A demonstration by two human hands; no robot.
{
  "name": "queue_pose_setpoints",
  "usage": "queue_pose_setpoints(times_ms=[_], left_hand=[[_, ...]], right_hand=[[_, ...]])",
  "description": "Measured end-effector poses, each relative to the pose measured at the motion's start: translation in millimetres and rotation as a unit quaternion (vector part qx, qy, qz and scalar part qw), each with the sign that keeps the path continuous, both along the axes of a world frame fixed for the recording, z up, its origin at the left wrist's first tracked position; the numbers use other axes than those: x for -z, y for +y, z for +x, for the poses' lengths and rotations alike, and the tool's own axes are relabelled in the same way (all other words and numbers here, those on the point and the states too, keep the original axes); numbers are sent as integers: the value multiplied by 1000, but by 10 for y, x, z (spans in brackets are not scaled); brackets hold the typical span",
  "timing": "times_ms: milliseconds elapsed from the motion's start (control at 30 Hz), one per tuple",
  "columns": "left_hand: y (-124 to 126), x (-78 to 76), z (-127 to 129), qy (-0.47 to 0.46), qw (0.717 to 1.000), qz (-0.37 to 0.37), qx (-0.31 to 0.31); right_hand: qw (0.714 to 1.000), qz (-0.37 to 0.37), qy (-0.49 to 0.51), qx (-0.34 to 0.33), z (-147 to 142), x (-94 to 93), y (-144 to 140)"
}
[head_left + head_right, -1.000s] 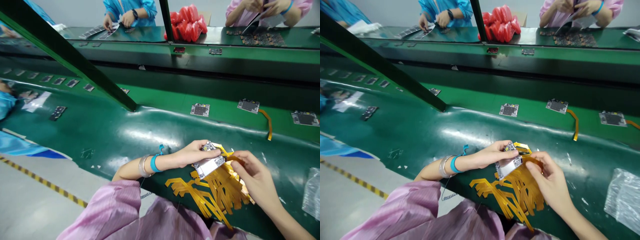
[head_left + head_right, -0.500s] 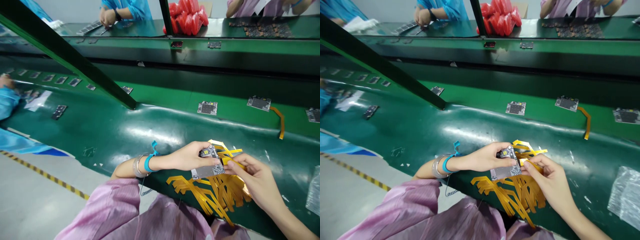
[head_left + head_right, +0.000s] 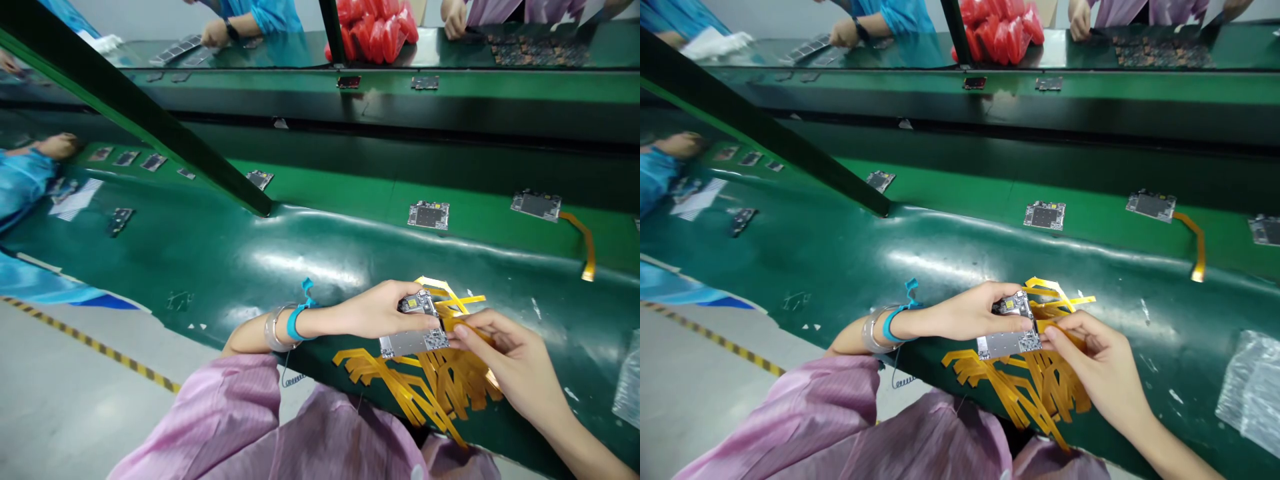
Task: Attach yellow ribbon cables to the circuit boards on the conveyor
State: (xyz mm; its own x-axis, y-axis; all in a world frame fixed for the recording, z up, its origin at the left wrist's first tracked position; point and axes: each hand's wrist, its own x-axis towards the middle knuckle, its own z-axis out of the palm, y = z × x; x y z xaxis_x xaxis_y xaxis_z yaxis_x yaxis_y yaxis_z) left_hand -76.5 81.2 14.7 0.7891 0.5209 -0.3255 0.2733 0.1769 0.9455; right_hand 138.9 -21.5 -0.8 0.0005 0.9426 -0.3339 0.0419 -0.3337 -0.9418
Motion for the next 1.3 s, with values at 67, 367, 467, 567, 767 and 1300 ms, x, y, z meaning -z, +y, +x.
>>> queue_pose_setpoints(times_ms=[67, 367, 467, 567, 767, 1300], left_hand=[[-2, 4, -1, 9, 1000, 4, 4], [1, 26, -4, 17, 999, 26, 8], [-3, 27, -2, 12, 1000, 12, 5], [-7, 19, 9, 25, 1000, 13, -2], [5, 20, 36, 41, 999, 22, 3], [64, 90, 73, 75, 994, 68, -34]], right_hand=[[1000, -5, 4, -9, 5, -11, 1], [999, -29, 19, -31, -17, -8, 52], [999, -33, 25, -30, -20, 17, 47], [998, -44, 24, -40, -19, 17, 50], [995, -65, 18, -78, -24, -6, 73], [995, -55, 5, -82, -13, 15, 238]])
